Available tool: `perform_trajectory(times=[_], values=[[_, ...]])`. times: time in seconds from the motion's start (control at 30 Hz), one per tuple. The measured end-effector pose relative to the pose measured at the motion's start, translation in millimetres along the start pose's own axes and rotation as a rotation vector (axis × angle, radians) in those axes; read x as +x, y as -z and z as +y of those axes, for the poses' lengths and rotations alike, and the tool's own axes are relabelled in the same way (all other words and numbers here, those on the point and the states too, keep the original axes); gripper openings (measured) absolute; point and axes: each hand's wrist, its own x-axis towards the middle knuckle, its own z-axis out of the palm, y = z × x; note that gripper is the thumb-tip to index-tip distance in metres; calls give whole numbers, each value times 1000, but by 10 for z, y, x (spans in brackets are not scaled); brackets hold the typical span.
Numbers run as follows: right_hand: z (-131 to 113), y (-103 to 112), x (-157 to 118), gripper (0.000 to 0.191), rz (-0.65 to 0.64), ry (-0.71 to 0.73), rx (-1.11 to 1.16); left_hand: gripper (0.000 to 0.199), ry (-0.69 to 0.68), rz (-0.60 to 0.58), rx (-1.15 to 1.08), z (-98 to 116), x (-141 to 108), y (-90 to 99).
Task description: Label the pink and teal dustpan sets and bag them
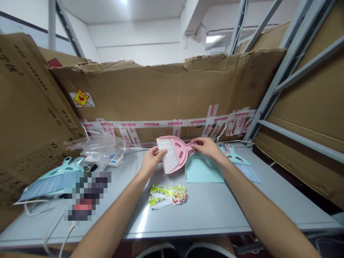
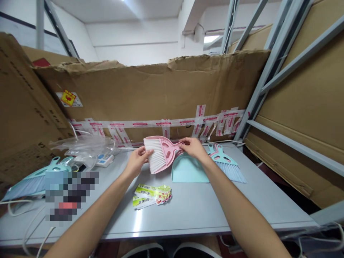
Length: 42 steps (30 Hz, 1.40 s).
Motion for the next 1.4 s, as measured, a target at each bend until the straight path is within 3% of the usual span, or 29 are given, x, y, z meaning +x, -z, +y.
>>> perform_trajectory(times=[0.13, 0.23, 0.3, 0.43, 0.53, 0.63, 0.73, 0.8, 0.93, 1.03, 1.1, 1.17, 1.3, 1.4], values=[[-53, -2, -30, 19, 78, 41, -400, 66, -35, 2, 20, 33, -32, -47], [-83, -46, -76, 30, 160, 76, -823, 68, -35, -1, 33, 39, -64, -89], [-86, -93, -114, 31, 144, 97, -984, 68, -29, 7, 35, 30, -74, -105], [-88, -186, -168, 32, 99, 71, -1077, 71, -22, 16, 46, 0, -55, -95], [-162, -109, -142, 32, 119, 86, -990, 75, -28, 60, 57, -14, -22, -57], [-333, 255, -77, 22, 169, 77, -656, 76, -44, 163, 1, -19, 14, -14], [-519, 856, -43, 22, 122, 61, -213, 67, -61, 206, -105, -17, 39, 1], [-576, 1269, -44, 31, 99, 8, -101, 60, -36, 195, -166, -13, 39, -16], [-420, 1833, -66, 33, -31, -218, -193, 56, 62, 157, -232, -14, -21, -110], [-140, 2003, -91, 21, -43, -344, -391, 93, 80, 109, -256, -32, -102, -201], [34, 2056, -105, 17, -14, -373, -496, 119, 88, 88, -256, -49, -153, -254], [146, 2084, -109, 18, 5, -369, -588, 124, 100, 85, -247, -66, -192, -295], [139, 1944, -133, 15, 179, -188, -888, 85, 35, 55, -189, -101, -228, -341], [29, 1512, -211, 30, 271, -34, -760, 64, -22, 53, -143, -133, -251, -372]])
